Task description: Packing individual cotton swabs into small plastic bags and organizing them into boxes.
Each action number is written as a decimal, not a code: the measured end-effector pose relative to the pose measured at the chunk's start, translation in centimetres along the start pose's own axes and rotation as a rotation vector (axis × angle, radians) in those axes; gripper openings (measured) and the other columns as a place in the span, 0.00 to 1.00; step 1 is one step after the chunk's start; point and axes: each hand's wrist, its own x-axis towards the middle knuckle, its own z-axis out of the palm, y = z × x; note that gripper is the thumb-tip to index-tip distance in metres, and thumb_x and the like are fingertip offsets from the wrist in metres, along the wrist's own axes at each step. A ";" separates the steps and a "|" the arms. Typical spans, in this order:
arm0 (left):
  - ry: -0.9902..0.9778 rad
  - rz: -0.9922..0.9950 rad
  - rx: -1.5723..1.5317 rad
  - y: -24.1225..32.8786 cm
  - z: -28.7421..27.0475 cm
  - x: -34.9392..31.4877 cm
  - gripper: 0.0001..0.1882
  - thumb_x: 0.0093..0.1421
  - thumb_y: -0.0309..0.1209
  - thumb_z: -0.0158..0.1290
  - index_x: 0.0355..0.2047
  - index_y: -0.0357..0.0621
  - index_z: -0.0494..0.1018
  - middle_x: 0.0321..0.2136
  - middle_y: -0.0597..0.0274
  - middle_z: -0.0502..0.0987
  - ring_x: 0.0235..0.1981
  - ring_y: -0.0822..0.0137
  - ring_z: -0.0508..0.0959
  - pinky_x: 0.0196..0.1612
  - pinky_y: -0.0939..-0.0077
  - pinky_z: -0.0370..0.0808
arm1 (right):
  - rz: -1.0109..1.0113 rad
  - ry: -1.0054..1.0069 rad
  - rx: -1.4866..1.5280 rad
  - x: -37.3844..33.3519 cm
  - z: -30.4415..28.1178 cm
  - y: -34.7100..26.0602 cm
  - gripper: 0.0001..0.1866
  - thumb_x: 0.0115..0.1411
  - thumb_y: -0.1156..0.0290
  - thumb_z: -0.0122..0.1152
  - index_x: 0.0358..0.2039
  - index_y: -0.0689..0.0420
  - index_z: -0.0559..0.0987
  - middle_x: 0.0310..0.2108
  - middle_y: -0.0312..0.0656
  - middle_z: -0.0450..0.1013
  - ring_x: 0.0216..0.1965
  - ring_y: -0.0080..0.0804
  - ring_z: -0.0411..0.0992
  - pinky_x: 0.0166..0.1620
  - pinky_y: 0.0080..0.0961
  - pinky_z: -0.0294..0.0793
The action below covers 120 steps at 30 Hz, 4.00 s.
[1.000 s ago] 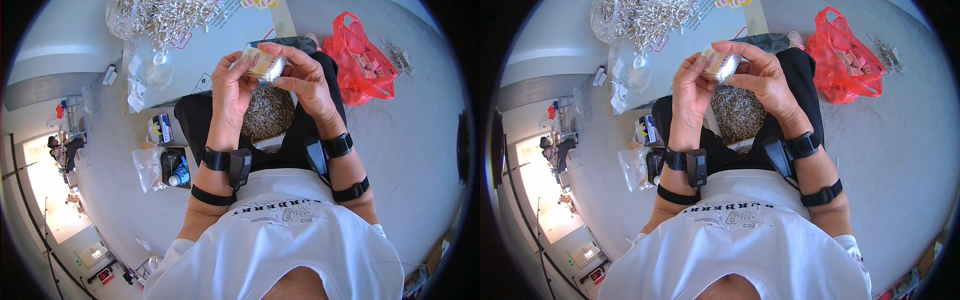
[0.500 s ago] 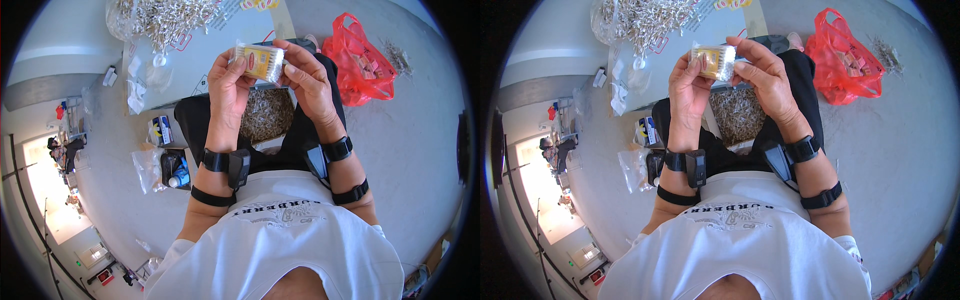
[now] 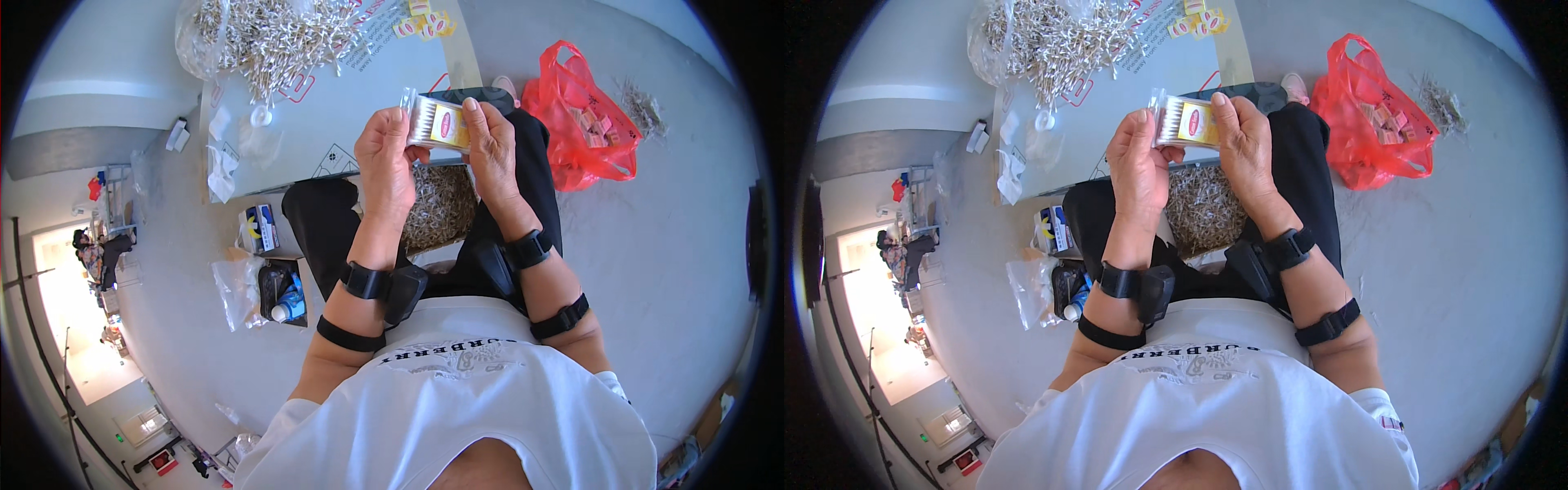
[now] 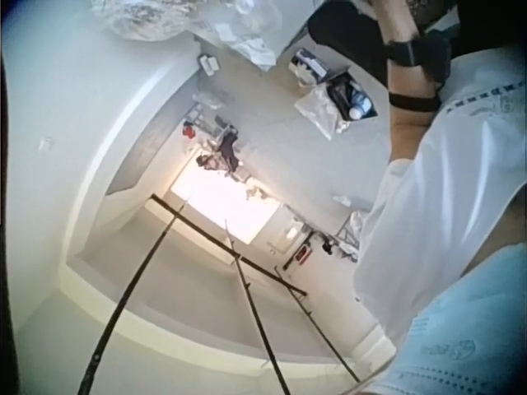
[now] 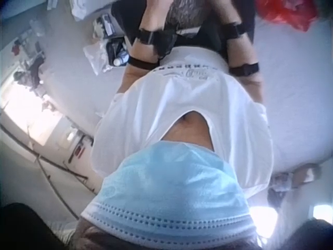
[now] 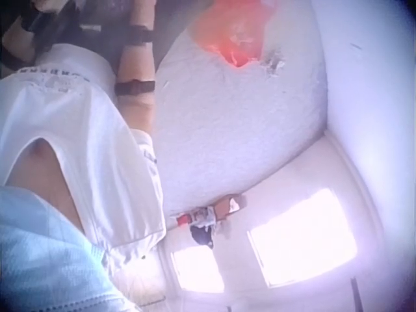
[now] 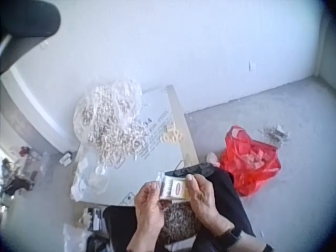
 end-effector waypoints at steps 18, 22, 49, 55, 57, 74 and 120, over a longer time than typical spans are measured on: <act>0.001 -0.036 0.218 -0.4 -3.4 4.1 0.02 0.54 0.17 0.50 0.26 0.34 0.72 0.18 0.65 0.71 0.15 0.79 0.65 0.17 0.86 0.61 | 0.270 -0.065 0.215 2.0 1.4 1.9 0.19 0.62 0.52 0.48 0.31 0.55 0.74 0.20 0.28 0.68 0.18 0.10 0.62 0.18 0.10 0.59; 0.006 -0.162 0.107 -0.5 -4.1 4.6 0.03 0.55 0.21 0.53 0.29 0.33 0.74 0.20 0.64 0.72 0.16 0.78 0.66 0.18 0.84 0.63 | 0.235 -0.102 0.125 2.9 1.6 2.2 0.19 0.62 0.52 0.48 0.28 0.56 0.73 0.19 0.28 0.66 0.18 0.10 0.60 0.18 0.11 0.58; 0.180 -0.342 -0.290 -7.1 -6.5 8.9 0.11 0.60 0.28 0.48 0.38 0.32 0.70 0.30 0.56 0.76 0.26 0.67 0.76 0.29 0.74 0.73 | -0.436 0.025 -0.624 9.9 6.0 3.4 0.14 0.58 0.70 0.57 0.19 0.63 0.68 0.18 0.42 0.63 0.19 0.30 0.59 0.23 0.27 0.60; 0.224 -0.310 -0.410 -6.5 -7.5 9.8 0.11 0.61 0.24 0.43 0.41 0.28 0.65 0.34 0.46 0.75 0.32 0.57 0.79 0.36 0.68 0.77 | -0.610 -0.002 -0.703 12.0 8.5 4.3 0.09 0.54 0.72 0.59 0.24 0.62 0.70 0.19 0.45 0.66 0.19 0.39 0.63 0.24 0.27 0.64; 0.221 -0.292 -0.444 -6.6 -7.9 9.9 0.11 0.61 0.24 0.43 0.41 0.27 0.65 0.35 0.45 0.74 0.33 0.56 0.79 0.37 0.67 0.78 | -0.548 -0.054 -0.728 12.1 9.1 4.2 0.09 0.53 0.72 0.61 0.26 0.62 0.70 0.19 0.40 0.66 0.18 0.31 0.63 0.23 0.25 0.65; 0.218 -0.155 -0.628 -7.9 -9.4 10.1 0.09 0.59 0.20 0.43 0.40 0.28 0.65 0.38 0.47 0.73 0.37 0.56 0.77 0.40 0.65 0.76 | 0.273 -0.208 -0.036 12.9 9.6 3.4 0.08 0.53 0.75 0.61 0.24 0.62 0.72 0.17 0.31 0.64 0.17 0.15 0.59 0.19 0.13 0.58; 0.034 0.501 0.703 -1.3 -11.1 15.7 0.05 0.46 0.18 0.56 0.21 0.34 0.70 0.18 0.60 0.71 0.21 0.68 0.72 0.25 0.76 0.68 | -0.121 -0.518 -0.172 13.8 11.0 5.5 0.04 0.49 0.79 0.63 0.26 0.64 0.76 0.22 0.36 0.69 0.24 0.19 0.63 0.29 0.18 0.64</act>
